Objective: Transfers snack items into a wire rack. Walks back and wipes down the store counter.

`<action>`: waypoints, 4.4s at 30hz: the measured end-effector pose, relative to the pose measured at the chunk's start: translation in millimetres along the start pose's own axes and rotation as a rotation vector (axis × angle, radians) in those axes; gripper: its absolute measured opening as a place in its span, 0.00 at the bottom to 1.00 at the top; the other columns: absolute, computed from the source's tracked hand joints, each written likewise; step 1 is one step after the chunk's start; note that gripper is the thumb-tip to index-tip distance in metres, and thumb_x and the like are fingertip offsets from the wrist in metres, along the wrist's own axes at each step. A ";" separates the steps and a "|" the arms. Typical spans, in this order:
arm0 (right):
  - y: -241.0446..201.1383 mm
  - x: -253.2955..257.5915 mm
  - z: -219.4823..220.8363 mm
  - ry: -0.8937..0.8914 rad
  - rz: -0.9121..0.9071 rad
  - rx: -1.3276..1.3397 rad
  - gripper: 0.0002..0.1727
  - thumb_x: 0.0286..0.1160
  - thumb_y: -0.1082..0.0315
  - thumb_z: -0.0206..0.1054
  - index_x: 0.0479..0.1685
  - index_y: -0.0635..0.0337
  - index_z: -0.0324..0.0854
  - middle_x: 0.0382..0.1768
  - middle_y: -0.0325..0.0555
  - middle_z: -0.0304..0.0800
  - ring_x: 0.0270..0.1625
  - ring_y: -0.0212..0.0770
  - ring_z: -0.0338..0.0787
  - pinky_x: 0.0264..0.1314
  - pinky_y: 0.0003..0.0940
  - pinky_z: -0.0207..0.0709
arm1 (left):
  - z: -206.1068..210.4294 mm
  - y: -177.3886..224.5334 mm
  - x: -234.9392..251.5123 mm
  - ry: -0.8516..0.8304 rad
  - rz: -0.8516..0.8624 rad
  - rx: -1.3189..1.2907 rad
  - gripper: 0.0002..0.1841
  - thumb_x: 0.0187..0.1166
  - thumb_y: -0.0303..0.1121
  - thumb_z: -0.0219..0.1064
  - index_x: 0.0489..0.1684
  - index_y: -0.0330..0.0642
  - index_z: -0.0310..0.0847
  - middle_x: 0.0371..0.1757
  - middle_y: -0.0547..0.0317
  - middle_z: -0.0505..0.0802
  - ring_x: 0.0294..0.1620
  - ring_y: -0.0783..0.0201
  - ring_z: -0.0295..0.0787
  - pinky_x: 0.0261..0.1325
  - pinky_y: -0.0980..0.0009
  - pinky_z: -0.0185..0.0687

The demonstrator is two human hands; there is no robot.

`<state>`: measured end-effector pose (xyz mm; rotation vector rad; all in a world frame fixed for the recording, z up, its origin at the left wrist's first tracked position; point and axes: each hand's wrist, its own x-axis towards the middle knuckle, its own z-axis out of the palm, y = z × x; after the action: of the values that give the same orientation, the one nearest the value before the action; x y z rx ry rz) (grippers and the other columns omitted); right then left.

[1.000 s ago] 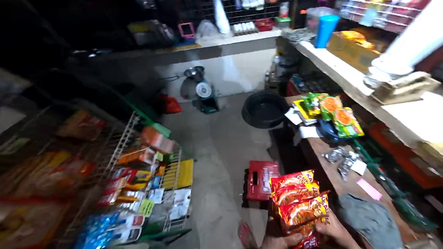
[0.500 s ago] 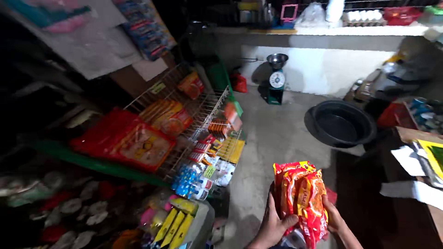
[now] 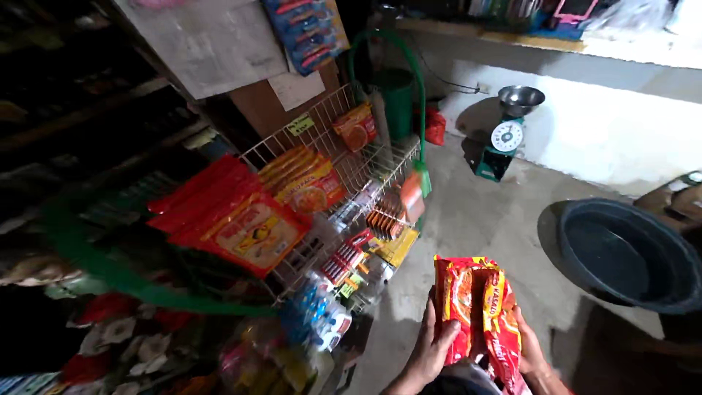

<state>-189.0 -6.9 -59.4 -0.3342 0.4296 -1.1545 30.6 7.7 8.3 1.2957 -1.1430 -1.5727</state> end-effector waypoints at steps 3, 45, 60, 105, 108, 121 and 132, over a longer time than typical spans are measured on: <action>-39.3 36.3 12.0 0.172 -0.019 -0.175 0.31 0.59 0.31 0.73 0.56 0.39 0.89 0.49 0.36 0.98 0.52 0.31 0.96 0.57 0.35 0.91 | 7.8 29.9 52.0 -0.013 -0.063 -0.090 0.51 0.76 0.46 0.67 0.94 0.31 0.35 0.90 0.35 0.61 0.88 0.56 0.63 0.87 0.62 0.63; -59.3 624.8 345.1 -1.317 0.122 -2.555 0.59 0.58 0.72 0.84 0.95 0.44 0.51 0.88 0.72 0.56 0.87 0.76 0.58 0.83 0.76 0.53 | -169.4 147.2 454.6 0.583 0.105 -1.240 0.20 0.84 0.22 0.63 0.72 0.31 0.69 0.67 0.50 0.84 0.58 0.63 0.85 0.62 0.70 0.83; -75.7 618.5 261.6 -1.169 -0.285 -2.387 0.42 0.72 0.85 0.63 0.91 0.51 0.61 0.89 0.60 0.61 0.90 0.67 0.58 0.89 0.69 0.47 | -177.5 167.1 352.0 0.921 -0.011 0.299 0.40 0.67 0.43 0.82 0.77 0.29 0.70 0.66 0.38 0.86 0.66 0.49 0.84 0.69 0.54 0.80; -70.6 571.4 179.1 -0.422 0.027 -1.983 0.25 0.79 0.55 0.70 0.62 0.69 0.85 0.65 0.66 0.86 0.75 0.64 0.80 0.82 0.56 0.68 | -222.0 144.2 392.5 0.894 0.180 -0.154 0.30 0.93 0.36 0.50 0.91 0.31 0.50 0.86 0.34 0.68 0.84 0.50 0.68 0.84 0.57 0.64; -70.2 567.9 175.5 -0.426 0.060 -2.000 0.26 0.80 0.54 0.69 0.67 0.67 0.83 0.69 0.65 0.84 0.77 0.63 0.78 0.83 0.56 0.67 | -230.3 161.3 406.0 1.023 0.153 -0.339 0.31 0.96 0.48 0.36 0.83 0.31 0.62 0.75 0.35 0.78 0.70 0.52 0.77 0.72 0.57 0.73; -63.5 569.9 164.0 -0.401 -0.067 -1.894 0.24 0.75 0.58 0.73 0.60 0.70 0.86 0.62 0.67 0.87 0.73 0.67 0.81 0.80 0.59 0.69 | -223.3 211.9 401.8 0.885 -0.080 -0.105 0.28 0.96 0.44 0.43 0.88 0.33 0.59 0.84 0.38 0.73 0.81 0.50 0.72 0.82 0.56 0.67; -71.3 573.8 161.0 -0.525 0.015 -1.846 0.22 0.76 0.61 0.72 0.62 0.69 0.85 0.65 0.67 0.86 0.74 0.64 0.80 0.82 0.57 0.68 | -241.4 251.6 428.6 1.064 0.339 0.546 0.17 0.88 0.33 0.60 0.68 0.37 0.85 0.67 0.46 0.90 0.71 0.54 0.85 0.78 0.56 0.76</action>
<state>27.1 -560.3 25.8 -2.1432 0.9177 -0.2832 201.1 -507.7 111.6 1.8111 -0.9875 -0.1730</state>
